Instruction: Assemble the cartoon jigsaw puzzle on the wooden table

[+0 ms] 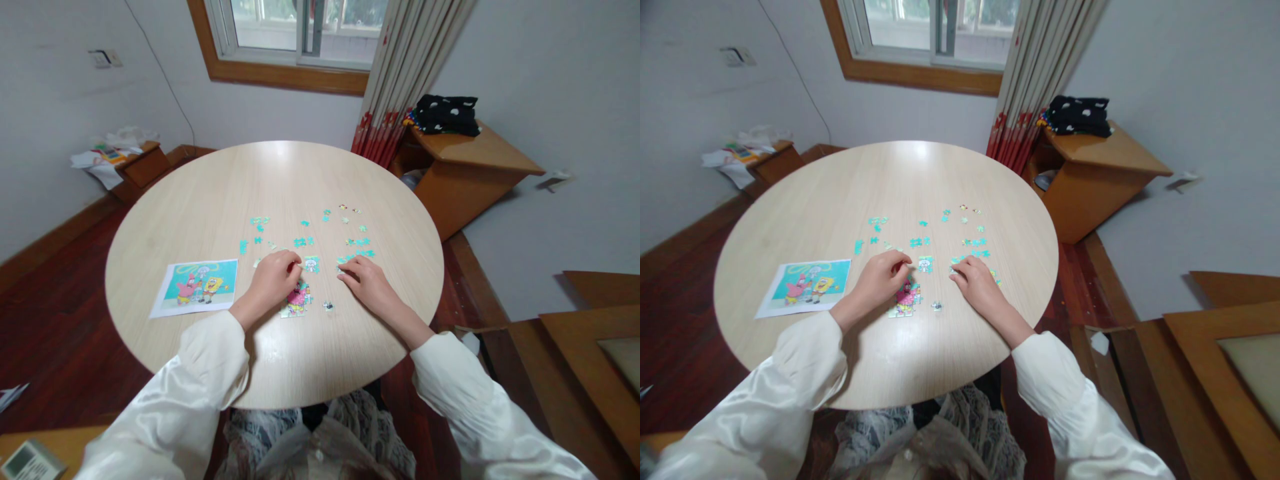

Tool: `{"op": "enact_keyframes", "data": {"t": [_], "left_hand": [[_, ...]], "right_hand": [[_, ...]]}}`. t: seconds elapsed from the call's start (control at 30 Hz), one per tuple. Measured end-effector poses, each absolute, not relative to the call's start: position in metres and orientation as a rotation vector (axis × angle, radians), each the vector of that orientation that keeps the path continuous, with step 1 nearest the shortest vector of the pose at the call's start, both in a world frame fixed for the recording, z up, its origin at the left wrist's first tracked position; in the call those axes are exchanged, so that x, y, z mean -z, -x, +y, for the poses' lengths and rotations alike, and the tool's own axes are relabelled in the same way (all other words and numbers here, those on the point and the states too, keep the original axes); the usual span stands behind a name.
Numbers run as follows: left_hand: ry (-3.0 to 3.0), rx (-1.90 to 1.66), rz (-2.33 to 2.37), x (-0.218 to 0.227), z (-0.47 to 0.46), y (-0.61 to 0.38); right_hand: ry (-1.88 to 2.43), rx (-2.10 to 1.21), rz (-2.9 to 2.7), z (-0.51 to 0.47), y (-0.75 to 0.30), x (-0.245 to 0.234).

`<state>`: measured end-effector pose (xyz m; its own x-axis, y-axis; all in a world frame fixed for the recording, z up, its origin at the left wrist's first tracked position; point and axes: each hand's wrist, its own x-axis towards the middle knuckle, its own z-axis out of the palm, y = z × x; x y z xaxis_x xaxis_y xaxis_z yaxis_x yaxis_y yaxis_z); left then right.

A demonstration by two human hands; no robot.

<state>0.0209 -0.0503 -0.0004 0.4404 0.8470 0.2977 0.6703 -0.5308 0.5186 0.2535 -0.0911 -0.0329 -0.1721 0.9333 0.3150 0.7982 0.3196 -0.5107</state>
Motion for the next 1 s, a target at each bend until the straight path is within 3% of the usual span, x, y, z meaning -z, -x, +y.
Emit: {"op": "enact_keyframes", "data": {"t": [0.53, 1.0], "left_hand": [[-2.254, -0.841, 1.246, 0.004, -0.051, -0.025], [-1.556, -0.924, 0.887, 0.002, -0.046, -0.032]], "right_hand": [[1.531, -0.584, -2.054, -0.085, -0.246, 0.013], [1.134, -1.200, -1.275, -0.082, -0.200, 0.000]]}}
